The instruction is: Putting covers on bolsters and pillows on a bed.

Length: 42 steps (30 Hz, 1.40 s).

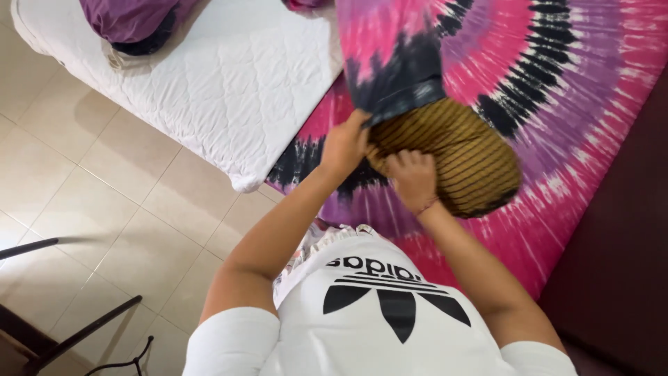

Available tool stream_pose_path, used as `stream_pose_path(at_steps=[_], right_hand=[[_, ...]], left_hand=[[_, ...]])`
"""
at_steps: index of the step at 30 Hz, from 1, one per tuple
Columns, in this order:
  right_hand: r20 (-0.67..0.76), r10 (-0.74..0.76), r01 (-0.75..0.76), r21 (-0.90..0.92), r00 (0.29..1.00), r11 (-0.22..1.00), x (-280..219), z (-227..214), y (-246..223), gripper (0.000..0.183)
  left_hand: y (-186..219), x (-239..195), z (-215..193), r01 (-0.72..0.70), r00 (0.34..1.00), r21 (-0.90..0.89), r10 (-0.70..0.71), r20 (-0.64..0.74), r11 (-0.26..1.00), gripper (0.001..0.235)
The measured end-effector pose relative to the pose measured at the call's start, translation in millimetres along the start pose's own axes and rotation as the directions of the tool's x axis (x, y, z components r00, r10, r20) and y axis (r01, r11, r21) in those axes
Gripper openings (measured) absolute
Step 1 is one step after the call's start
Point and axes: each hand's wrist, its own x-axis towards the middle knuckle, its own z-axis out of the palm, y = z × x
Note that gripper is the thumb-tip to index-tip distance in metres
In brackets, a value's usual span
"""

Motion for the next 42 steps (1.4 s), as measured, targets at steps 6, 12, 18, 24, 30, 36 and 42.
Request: stream_pose_path(at_steps=[6,12,18,24,30,36,42], right_hand=[[0.506,0.140,-0.369,0.388,0.851,0.845,-23,53,-2,0.019],[0.340,0.478,-0.543,0.126,0.810,0.830,-50,136,92,0.127],[0.716,0.354,-0.797,0.503,0.601,0.335,-98,155,22,0.122],[0.673,0.641,-0.802,0.579,0.368,-0.148,-59,111,7,0.050],[0.287,0.718,-0.514,0.850,0.635,0.115,19,-27,-5,0.056],[0.167,0.642,-0.427,0.862,0.748,0.272,30,-70,-16,0.048],[0.052,0.643,-0.491,0.695,0.764,0.526,3,-91,-9,0.053]], left_hand=[[-178,-103,36,0.258,0.855,0.414,-0.406,0.323,0.873,0.013],[-133,-83,14,0.411,0.801,0.349,-0.517,0.303,0.842,0.044],[-136,-56,37,0.274,0.882,0.298,-0.362,0.302,0.915,0.064],[-117,-28,53,0.048,0.925,0.446,-0.208,0.318,0.894,0.073],[-44,83,3,-0.001,1.000,0.387,-0.010,0.026,0.922,0.054],[-23,109,-3,-0.201,0.965,0.333,0.128,0.229,0.921,0.023],[55,61,-43,-0.252,0.911,0.225,0.152,0.384,0.941,0.015]])
